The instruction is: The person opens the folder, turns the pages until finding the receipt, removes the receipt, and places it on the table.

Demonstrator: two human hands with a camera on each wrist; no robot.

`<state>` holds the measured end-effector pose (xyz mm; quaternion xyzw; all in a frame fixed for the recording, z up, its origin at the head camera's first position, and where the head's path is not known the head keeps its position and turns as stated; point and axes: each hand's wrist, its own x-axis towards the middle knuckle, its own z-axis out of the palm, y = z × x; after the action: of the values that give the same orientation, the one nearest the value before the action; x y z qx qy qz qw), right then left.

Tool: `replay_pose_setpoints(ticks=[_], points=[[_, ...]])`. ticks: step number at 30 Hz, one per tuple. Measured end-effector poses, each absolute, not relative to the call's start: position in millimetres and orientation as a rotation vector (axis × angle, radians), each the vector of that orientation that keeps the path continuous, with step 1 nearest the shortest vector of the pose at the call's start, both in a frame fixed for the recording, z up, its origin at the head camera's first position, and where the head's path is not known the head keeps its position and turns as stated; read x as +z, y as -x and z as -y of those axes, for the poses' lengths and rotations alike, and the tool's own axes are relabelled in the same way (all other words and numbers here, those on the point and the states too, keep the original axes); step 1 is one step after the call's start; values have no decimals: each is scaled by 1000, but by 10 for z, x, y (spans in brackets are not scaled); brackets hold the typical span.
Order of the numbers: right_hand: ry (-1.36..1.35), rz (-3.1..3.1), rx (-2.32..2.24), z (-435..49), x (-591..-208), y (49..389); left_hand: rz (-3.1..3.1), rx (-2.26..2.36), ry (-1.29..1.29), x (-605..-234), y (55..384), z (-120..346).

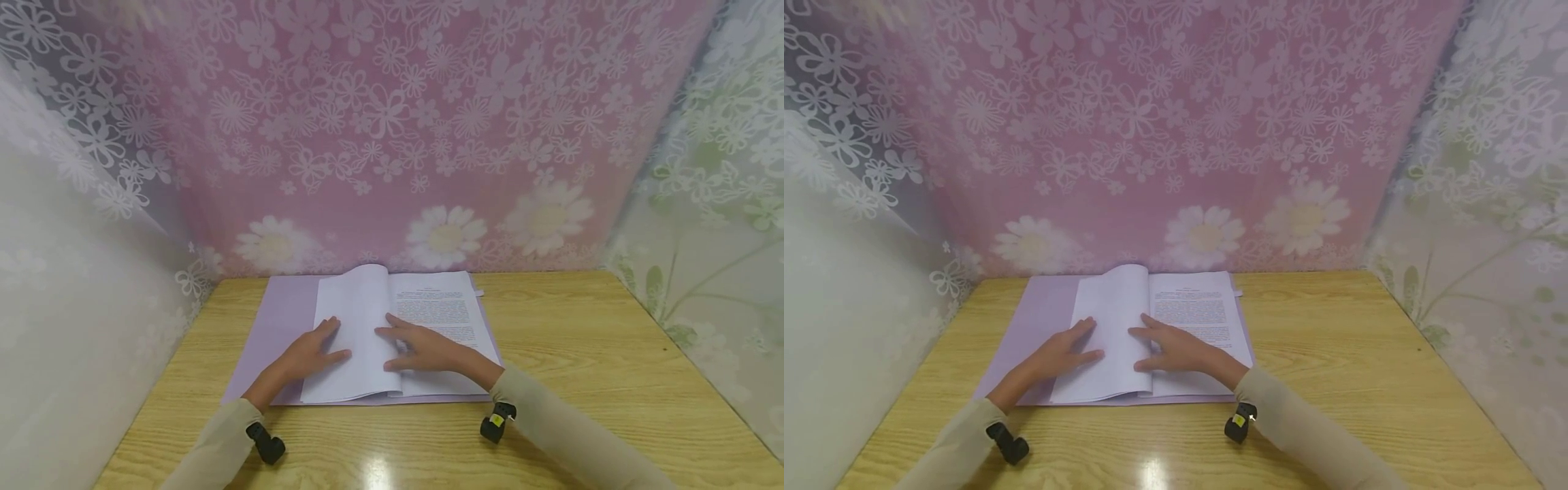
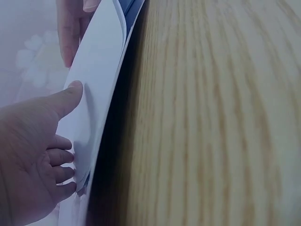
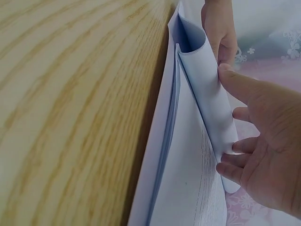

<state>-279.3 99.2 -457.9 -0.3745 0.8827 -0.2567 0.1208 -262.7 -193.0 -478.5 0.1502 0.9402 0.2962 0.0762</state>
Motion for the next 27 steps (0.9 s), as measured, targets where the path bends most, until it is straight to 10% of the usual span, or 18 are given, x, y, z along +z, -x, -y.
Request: replay_pose_setpoints(ticks=[27], points=[[1176,-2643,-438,-829,-4493,2794,-2863,669,-547,-4797,2634,1893]])
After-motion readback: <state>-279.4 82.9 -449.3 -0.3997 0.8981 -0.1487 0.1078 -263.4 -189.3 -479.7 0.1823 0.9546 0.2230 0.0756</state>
